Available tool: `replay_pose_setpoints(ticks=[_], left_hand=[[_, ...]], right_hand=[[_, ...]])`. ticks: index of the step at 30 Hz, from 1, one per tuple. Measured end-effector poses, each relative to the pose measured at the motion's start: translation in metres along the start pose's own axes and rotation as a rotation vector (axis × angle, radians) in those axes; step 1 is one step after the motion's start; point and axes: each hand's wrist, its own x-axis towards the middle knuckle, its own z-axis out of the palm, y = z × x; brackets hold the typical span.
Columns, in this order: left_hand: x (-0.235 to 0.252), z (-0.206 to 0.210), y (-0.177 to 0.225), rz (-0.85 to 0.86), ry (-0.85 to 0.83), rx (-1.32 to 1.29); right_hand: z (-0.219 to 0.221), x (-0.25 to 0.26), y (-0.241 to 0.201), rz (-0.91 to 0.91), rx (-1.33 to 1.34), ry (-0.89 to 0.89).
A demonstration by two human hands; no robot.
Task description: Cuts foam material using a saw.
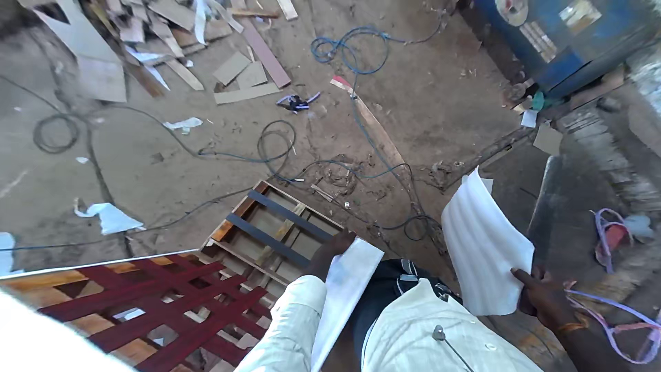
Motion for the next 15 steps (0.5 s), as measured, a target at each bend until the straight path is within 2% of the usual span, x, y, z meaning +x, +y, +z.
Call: replay_pose_setpoints(ticks=[2, 3, 5, 8, 10, 13, 15], left_hand=[[-0.015, -0.011, 0.01, -0.106, 0.238, 0.228], [-0.033, -0.014, 0.018, -0.131, 0.35, 0.213], [-0.065, -0.014, 0.024, -0.06, 0.549, -0.004], [-0.109, 0.02, 0.014, 0.054, 0.674, -0.131], [-0.129, 0.066, -0.015, 0.039, 0.742, -0.008], [-0.167, 0.12, -0.075, -0.161, 0.86, 0.254], [-0.201, 0.14, -0.126, -0.285, 0.948, 0.295]], right_hand=[[-0.004, 0.008, 0.02, 0.016, 0.0, 0.011], [-0.006, 0.013, 0.031, 0.019, 0.014, 0.01], [-0.008, 0.023, 0.055, 0.012, 0.045, 0.003], [-0.01, 0.036, 0.096, 0.023, 0.052, -0.026], [-0.005, 0.038, 0.12, 0.013, 0.04, -0.044], [0.002, 0.036, 0.15, -0.001, -0.012, -0.073], [0.007, 0.031, 0.168, -0.021, -0.014, -0.092]])
